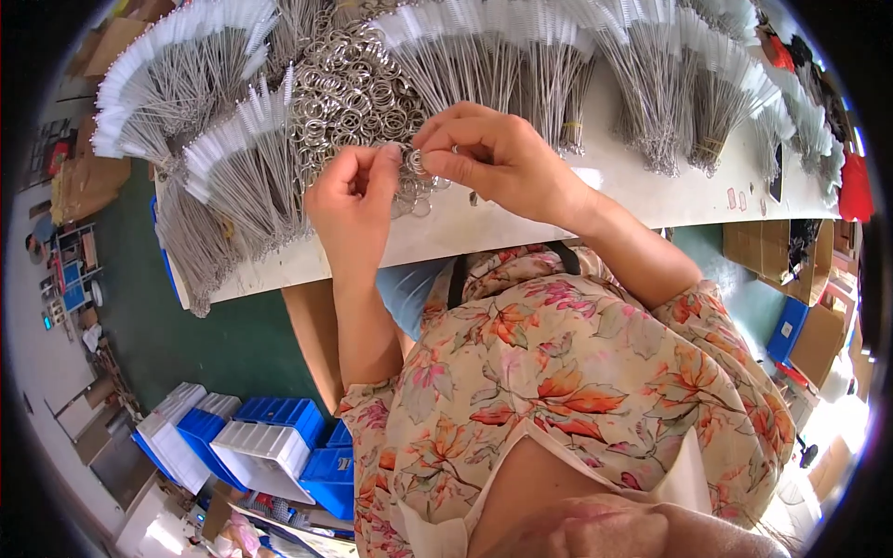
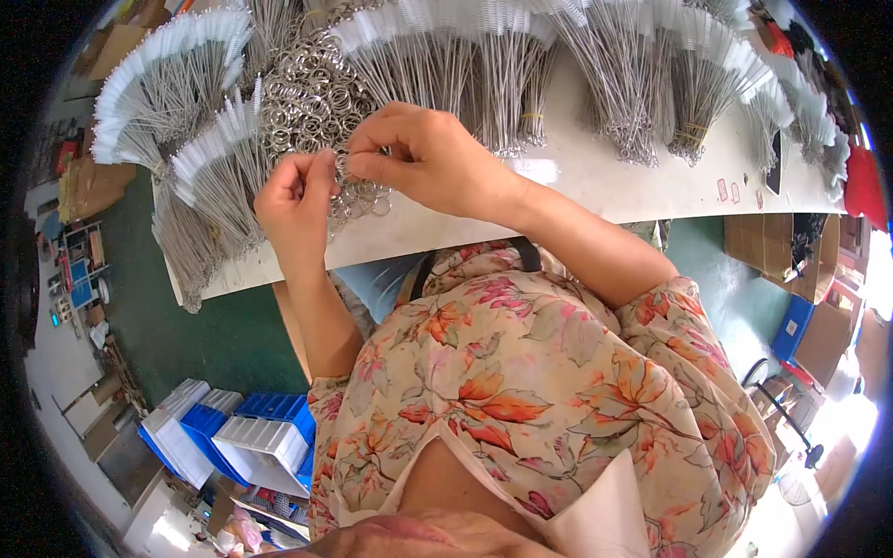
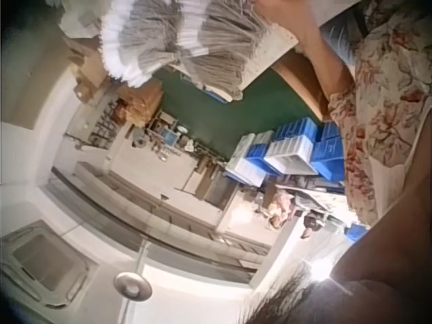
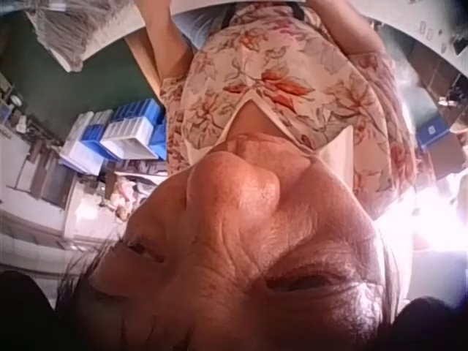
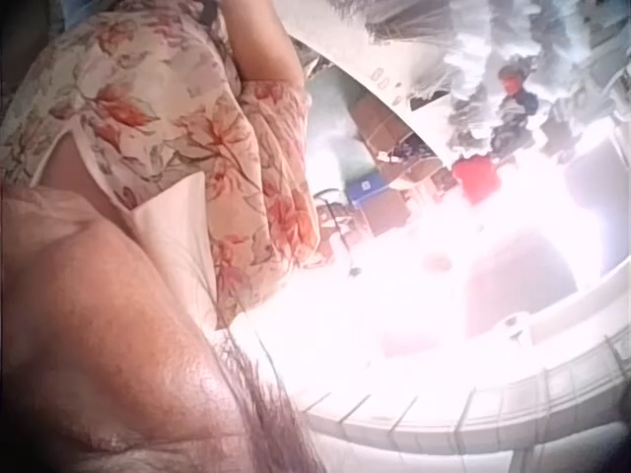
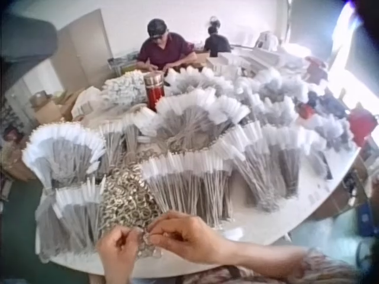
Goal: Attaching metal rings to the handles of small white brushes.
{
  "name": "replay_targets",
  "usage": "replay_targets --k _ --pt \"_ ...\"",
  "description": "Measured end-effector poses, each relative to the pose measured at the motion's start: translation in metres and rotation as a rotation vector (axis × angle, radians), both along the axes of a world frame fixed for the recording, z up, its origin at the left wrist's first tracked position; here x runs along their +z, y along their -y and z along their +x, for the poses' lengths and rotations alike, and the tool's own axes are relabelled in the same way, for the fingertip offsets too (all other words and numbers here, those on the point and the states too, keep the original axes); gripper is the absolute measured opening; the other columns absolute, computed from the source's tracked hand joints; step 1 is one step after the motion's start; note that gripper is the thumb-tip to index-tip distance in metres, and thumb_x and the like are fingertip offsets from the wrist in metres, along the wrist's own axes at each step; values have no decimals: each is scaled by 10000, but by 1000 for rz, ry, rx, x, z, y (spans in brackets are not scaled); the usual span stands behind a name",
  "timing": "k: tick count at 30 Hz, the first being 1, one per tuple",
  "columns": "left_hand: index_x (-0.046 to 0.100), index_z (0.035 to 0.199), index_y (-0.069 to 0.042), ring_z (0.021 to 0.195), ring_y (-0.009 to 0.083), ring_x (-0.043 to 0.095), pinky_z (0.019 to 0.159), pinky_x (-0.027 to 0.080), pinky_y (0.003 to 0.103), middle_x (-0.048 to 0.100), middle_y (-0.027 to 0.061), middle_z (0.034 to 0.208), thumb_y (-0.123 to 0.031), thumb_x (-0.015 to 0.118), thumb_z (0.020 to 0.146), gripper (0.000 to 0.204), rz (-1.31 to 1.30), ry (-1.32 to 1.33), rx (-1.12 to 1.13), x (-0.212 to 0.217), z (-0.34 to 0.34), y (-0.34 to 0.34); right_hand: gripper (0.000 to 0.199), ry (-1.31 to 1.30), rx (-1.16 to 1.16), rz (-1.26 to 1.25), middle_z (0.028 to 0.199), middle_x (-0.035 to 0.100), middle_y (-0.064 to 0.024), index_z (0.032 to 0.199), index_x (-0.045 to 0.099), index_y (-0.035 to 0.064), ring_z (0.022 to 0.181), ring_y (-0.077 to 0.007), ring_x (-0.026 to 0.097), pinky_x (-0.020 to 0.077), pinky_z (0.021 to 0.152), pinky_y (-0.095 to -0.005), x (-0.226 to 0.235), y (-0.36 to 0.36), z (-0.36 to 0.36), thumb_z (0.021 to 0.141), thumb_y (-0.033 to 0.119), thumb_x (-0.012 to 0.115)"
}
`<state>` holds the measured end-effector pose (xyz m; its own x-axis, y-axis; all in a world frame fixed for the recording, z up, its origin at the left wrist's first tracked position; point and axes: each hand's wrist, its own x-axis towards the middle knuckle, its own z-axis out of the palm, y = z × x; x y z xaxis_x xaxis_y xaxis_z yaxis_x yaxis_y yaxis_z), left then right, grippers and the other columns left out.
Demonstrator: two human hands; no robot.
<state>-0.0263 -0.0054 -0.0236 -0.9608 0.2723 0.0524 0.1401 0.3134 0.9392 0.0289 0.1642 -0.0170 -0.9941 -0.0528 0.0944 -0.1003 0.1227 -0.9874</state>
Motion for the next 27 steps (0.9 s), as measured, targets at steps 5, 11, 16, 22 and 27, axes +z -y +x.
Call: replay_targets --k 5,11,16,22,27 --pt "601 741 -3 483 24 439 439 344 184 546 -14 569 -99 616 842 140 92 -3 -106 18 12 -6 176 185 17 -250 916 553 -39 897 636 -4 631 -70 480 402 528 -213 8 -3 2 868 166 597" --pt "609 876 23 605 43 498 522 394 188 576 20 683 -98 551 893 135 655 312 -182 6 23 -11 73 -138 65 -147 870 562 -57 851 651 15 724 -134 545 441 572 -245 17 3 15 811 76 644" --pt "617 987 18 719 86 551 616 439 202 600 42 791 -43 535 886 143 275 -149 -103 15 27 -14 97 -362 -7 56 889 567 -85 835 653 18 752 -216 590 487 620 -289 20 11 20 741 8 672" --pt "630 973 17 760 106 585 659 459 211 634 79 891 -1 538 868 141 274 -207 -81 13 33 -1 103 -380 20 47 924 585 -75 811 649 29 723 -214 610 497 593 -296 20 12 20 715 8 678" --pt "613 1008 34 792 111 585 679 466 214 634 104 920 56 529 843 187 559 179 -175 22 31 4 151 -522 -73 232 900 600 -44 808 651 59 673 -204 610 499 545 -298 14 17 19 668 18 691"
